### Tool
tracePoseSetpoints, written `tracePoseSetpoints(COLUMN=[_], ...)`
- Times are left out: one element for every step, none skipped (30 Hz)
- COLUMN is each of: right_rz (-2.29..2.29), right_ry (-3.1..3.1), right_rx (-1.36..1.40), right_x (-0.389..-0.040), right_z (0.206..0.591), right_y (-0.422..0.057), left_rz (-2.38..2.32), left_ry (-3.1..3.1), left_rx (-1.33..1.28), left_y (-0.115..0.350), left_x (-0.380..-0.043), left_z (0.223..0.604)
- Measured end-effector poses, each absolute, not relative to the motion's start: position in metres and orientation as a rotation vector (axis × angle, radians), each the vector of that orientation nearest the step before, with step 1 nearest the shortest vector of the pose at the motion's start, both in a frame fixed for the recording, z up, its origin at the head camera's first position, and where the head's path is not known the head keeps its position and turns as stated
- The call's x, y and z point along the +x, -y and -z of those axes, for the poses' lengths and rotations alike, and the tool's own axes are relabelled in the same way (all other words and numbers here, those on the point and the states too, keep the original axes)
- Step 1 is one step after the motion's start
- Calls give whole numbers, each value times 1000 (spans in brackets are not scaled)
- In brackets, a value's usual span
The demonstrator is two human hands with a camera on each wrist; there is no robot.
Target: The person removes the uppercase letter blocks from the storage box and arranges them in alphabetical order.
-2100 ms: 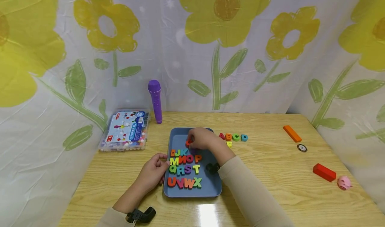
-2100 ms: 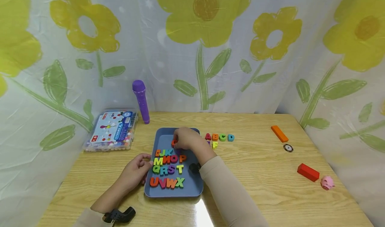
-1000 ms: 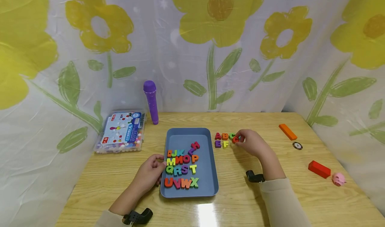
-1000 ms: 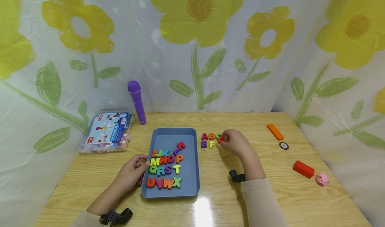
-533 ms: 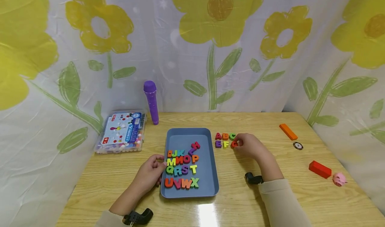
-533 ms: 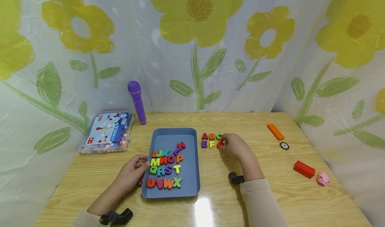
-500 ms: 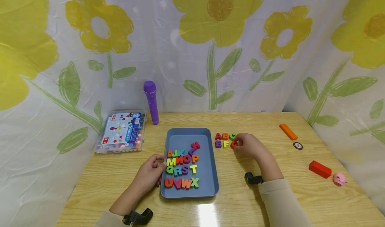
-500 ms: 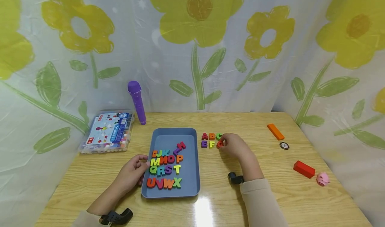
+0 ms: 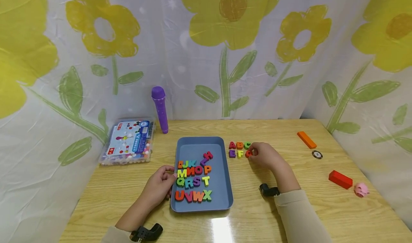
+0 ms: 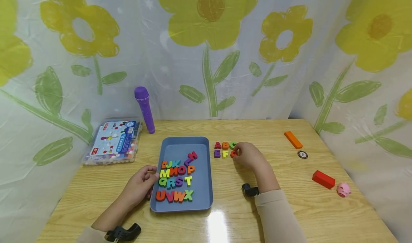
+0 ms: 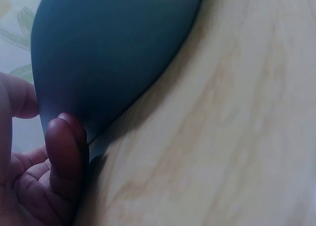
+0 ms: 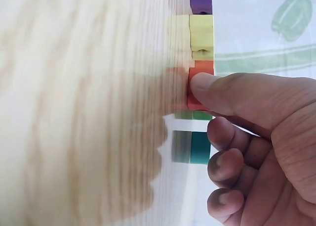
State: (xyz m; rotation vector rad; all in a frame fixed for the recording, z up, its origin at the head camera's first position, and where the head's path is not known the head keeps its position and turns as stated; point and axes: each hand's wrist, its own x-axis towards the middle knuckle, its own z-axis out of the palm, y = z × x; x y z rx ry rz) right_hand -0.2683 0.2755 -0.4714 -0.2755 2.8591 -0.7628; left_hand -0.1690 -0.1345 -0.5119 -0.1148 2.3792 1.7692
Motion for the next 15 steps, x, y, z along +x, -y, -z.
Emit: tracePoseSetpoints(right_rz=[760,760,760,760,760,761,759,761,767,775,783,789,792,795,793], right_ry=[-2862,-2863,-2864,-2864,-2866,-2867,-2871,-2873,-2874,-2876,-2878,-2882,-2889,-2893,-2895], right_rx=[-275,-274,-274,-276,-275,-277,-279,-282,-285,-292,-301,-315,-332,-347,-365], right_x=[-269,-269,-269,-269,-269,-269,-268,-268,-267,-266,-265,-264,-263,-262,-261], right_z=[472,472,472,472,472,471,470,469,467,465,462,459,455,451,445], right_y=[-275,-275,-275,-274,-274,-274,-274,-273,-273,-272,-271,-270,-267,-264,-259], left_rz=[-1768,-1769,-1770,-1769,-1770,-1770,-1770,-1770,-1768,-1765,-1764,-1763,-1762,-1761,-1762], left_ry=[-2379,-2378,-2376,-2375,-2374,-2375,-2376,-2377,-2379,-2384,-2387,-2389,-2391,-2391,-2391], left_rx=[-113,-114,-114,-112,-110,-110,-109,-111,-109,-108,-108,-106,-103,-101,-99], left_y=[135,135,135,135,135,135,135,135,135,135,135,135,135,135,135], left_x=[-169,-169,-168,-168,-168,-168,-168,-168,-168,-168,-168,-168,-169,-169,-169], left_z=[512,511,511,511,511,511,511,511,511,511,511,511,512,512,512])
